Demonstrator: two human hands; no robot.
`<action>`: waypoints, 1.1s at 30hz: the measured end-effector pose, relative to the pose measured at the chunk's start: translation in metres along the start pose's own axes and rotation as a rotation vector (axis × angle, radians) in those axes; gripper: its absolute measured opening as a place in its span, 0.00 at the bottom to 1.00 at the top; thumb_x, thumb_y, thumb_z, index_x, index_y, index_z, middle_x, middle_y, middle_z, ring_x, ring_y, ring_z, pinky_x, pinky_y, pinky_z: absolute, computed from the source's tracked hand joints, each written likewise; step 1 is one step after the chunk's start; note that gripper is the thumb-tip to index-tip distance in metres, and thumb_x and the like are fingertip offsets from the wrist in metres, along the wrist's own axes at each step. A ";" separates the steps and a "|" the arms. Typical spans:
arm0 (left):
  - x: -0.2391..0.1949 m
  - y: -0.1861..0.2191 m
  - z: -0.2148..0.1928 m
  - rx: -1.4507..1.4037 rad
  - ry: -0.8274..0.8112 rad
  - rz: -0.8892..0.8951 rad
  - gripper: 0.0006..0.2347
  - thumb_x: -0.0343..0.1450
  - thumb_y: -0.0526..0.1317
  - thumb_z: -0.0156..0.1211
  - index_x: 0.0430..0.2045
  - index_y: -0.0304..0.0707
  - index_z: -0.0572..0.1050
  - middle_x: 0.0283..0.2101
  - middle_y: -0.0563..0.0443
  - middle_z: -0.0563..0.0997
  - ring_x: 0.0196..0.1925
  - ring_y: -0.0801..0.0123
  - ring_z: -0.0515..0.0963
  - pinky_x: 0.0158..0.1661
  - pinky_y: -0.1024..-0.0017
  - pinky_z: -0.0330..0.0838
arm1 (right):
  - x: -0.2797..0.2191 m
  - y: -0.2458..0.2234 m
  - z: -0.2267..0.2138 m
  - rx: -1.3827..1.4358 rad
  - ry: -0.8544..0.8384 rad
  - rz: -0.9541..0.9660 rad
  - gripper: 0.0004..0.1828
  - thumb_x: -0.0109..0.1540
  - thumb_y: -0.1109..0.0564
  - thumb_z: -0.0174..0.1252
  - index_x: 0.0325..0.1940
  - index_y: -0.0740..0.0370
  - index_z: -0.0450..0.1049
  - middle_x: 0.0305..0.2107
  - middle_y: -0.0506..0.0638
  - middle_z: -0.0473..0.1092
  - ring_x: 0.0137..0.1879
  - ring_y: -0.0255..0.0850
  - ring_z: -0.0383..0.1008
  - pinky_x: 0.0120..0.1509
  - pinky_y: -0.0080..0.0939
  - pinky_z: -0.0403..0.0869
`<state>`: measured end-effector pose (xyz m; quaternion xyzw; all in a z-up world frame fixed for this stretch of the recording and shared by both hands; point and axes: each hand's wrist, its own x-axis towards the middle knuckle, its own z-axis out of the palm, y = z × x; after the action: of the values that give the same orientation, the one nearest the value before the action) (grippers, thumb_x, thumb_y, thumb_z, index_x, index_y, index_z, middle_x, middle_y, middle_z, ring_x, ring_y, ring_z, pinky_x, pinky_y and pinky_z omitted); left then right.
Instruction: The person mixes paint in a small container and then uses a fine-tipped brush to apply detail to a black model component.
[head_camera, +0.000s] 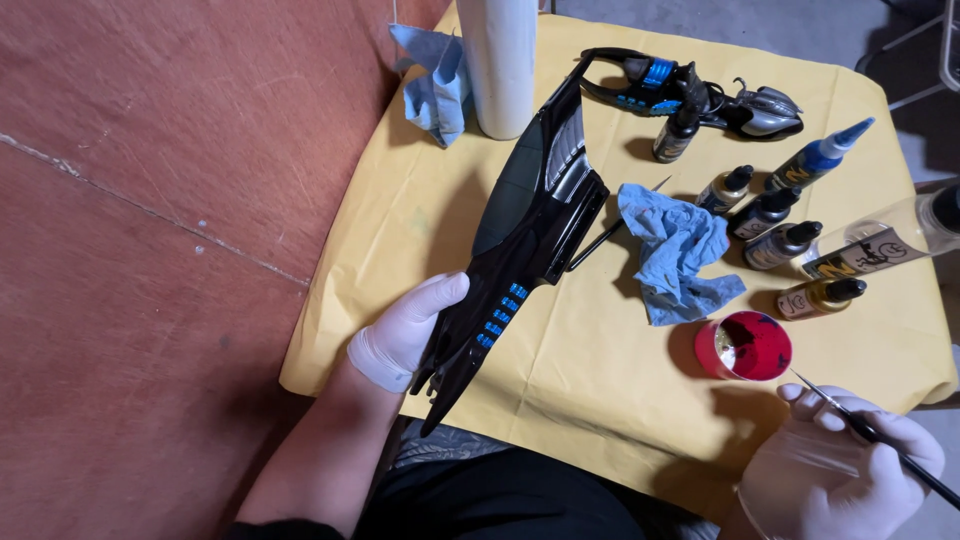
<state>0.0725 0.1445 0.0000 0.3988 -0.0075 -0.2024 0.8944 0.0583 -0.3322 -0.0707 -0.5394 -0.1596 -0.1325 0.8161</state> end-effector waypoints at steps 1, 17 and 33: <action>0.000 0.000 0.000 -0.008 -0.013 0.004 0.16 0.78 0.45 0.53 0.53 0.30 0.76 0.44 0.47 0.83 0.42 0.69 0.83 0.43 0.73 0.77 | 0.000 -0.003 0.013 -0.005 0.069 -0.040 0.15 0.72 0.50 0.55 0.55 0.65 0.73 0.42 0.53 0.76 0.56 0.51 0.80 0.71 0.60 0.83; -0.009 -0.009 -0.008 -0.057 0.161 -0.051 0.17 0.77 0.43 0.50 0.51 0.25 0.74 0.40 0.34 0.84 0.38 0.55 0.85 0.40 0.65 0.79 | 0.027 -0.046 0.132 -0.166 0.681 -0.098 0.05 0.69 0.68 0.49 0.44 0.62 0.69 0.35 0.61 0.72 0.38 0.47 0.76 0.49 0.44 0.83; -0.006 0.003 0.017 0.023 -0.096 0.048 0.16 0.77 0.47 0.52 0.47 0.28 0.72 0.28 0.46 0.74 0.26 0.62 0.71 0.26 0.67 0.64 | 0.083 -0.064 0.117 -1.210 -0.050 -0.123 0.05 0.62 0.60 0.69 0.41 0.61 0.81 0.33 0.51 0.58 0.40 0.44 0.62 0.48 0.44 0.63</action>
<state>0.0653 0.1359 0.0147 0.3988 -0.0625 -0.1996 0.8929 0.0957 -0.2528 0.0590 -0.9002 -0.1058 -0.2338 0.3517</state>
